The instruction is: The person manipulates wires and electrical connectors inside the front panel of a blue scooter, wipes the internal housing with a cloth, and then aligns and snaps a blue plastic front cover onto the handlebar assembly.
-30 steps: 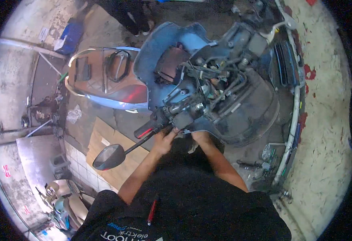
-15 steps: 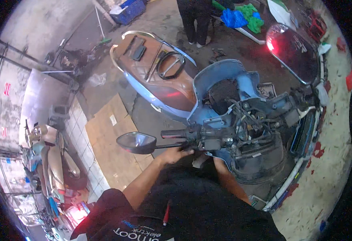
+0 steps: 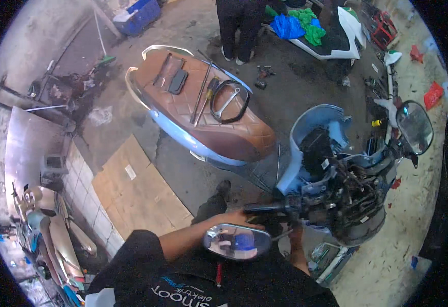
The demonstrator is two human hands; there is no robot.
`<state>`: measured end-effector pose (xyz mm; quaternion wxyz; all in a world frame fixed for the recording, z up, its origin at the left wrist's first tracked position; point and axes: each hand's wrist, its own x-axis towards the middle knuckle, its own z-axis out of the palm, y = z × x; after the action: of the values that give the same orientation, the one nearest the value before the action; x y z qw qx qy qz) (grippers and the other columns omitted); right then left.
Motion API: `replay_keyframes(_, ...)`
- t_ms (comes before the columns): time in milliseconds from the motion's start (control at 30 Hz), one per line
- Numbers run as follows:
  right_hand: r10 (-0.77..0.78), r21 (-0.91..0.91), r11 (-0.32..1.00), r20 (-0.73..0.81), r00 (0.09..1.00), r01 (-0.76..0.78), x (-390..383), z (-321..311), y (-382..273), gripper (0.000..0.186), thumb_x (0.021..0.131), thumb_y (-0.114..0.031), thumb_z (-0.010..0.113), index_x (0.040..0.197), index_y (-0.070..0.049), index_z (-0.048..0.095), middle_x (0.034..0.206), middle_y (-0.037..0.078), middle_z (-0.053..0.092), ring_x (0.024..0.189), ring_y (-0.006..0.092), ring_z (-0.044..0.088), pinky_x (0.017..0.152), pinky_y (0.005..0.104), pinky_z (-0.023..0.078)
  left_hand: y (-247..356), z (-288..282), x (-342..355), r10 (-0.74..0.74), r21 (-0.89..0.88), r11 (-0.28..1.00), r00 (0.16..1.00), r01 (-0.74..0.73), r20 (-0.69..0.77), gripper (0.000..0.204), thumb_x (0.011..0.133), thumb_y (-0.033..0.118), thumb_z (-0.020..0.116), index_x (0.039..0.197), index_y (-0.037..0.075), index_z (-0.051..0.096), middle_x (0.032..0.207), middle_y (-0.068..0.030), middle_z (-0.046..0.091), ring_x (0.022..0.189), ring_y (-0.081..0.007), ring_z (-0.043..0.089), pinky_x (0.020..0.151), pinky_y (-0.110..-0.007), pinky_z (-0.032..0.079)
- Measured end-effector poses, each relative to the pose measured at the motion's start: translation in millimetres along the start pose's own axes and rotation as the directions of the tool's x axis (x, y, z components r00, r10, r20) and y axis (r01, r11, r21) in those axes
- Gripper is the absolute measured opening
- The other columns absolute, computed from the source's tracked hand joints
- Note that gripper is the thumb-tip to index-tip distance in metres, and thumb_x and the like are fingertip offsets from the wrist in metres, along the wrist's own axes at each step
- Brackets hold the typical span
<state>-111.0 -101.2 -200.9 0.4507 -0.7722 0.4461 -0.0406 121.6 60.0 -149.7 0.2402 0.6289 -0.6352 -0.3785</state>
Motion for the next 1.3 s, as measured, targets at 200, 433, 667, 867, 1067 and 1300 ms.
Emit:
replay_keyframes(200, 0.074, 0.130, 0.989, 0.028, 0.997, -0.077, -43.5, 73.2, -50.1, 0.028, 0.091, -0.021, 0.051, 0.113, -0.004, 0.051, 0.105, 0.013, 0.058, 0.096, 0.0231, 0.056, 0.083, 0.0333, 0.044, -103.5, 2.1, -52.5, -0.439, -0.178, 0.854, 0.861, 0.489, 0.258, 0.059, 0.082, 0.051, 0.059, 0.117, 0.004, 0.055, 0.111, -0.0201, 0.061, 0.102, -0.0376, 0.058, 0.088, -0.043, 0.046)
replay_keyframes(433, -0.274, 0.379, 0.903, 0.139, 0.952, 0.204, -57.6, 171.9, -59.1, 0.031, 0.095, -0.020, 0.049, 0.121, -0.004, 0.049, 0.111, 0.012, 0.057, 0.101, 0.0204, 0.056, 0.087, 0.0305, 0.044, -130.8, -16.1, -33.0, -0.606, 0.111, 0.773, 0.676, 0.625, 0.420, 0.054, 0.081, 0.049, 0.060, 0.104, 0.001, 0.064, 0.103, -0.0214, 0.064, 0.100, -0.0399, 0.058, 0.084, -0.043, 0.046)
replay_keyframes(667, 0.019, 0.458, 0.888, 0.033, 0.999, -0.032, -40.8, 147.8, -190.6, 0.039, 0.092, -0.027, 0.055, 0.121, -0.002, 0.051, 0.105, 0.012, 0.062, 0.099, 0.0213, 0.058, 0.086, 0.0335, 0.044, -103.4, -58.1, -50.2, -0.574, -0.610, 0.643, 0.819, 0.464, 0.018, 0.027, 0.084, 0.020, 0.065, 0.102, -0.001, 0.064, 0.094, -0.0118, 0.066, 0.088, -0.0185, 0.060, 0.079, -0.034, 0.049)
replay_keyframes(867, 0.336, 0.490, 0.816, 0.033, 0.941, -0.309, -62.5, 161.7, -143.2, 0.034, 0.091, -0.022, 0.056, 0.116, 0.000, 0.053, 0.099, 0.013, 0.062, 0.091, 0.0198, 0.058, 0.080, 0.0318, 0.044, -174.9, -179.1, -20.4, -0.632, -0.433, 0.773, 0.627, 0.465, -0.455, 0.029, 0.085, 0.026, 0.062, 0.095, -0.001, 0.063, 0.085, -0.0221, 0.065, 0.079, -0.0323, 0.064, 0.069, -0.041, 0.049)
replay_keyframes(1067, 0.663, 0.667, 0.584, -0.063, 0.745, -0.463, -77.9, 214.5, -98.4, 0.033, 0.087, -0.022, 0.058, 0.111, 0.001, 0.056, 0.089, 0.012, 0.063, 0.079, 0.0183, 0.059, 0.068, 0.0309, 0.046, -261.6, -288.1, 5.4, -0.372, 0.000, 0.842, 0.579, 0.540, -0.726, 0.043, 0.081, 0.036, 0.062, 0.097, -0.004, 0.059, 0.082, -0.0281, 0.063, 0.082, -0.0461, 0.060, 0.071, -0.050, 0.048)
replay_keyframes(1300, 0.816, 0.946, 0.178, 0.013, 0.578, -0.272, -87.7, 288.1, -84.0, 0.032, 0.083, -0.022, 0.060, 0.104, 0.002, 0.060, 0.078, 0.011, 0.064, 0.064, 0.0166, 0.061, 0.055, 0.0298, 0.048, -267.0, -302.4, 12.2, -0.304, 0.219, 0.856, 0.798, 0.469, -0.520, 0.066, 0.073, 0.037, 0.070, 0.118, -0.006, 0.049, 0.092, -0.0278, 0.061, 0.084, -0.0431, 0.060, 0.072, -0.047, 0.048)
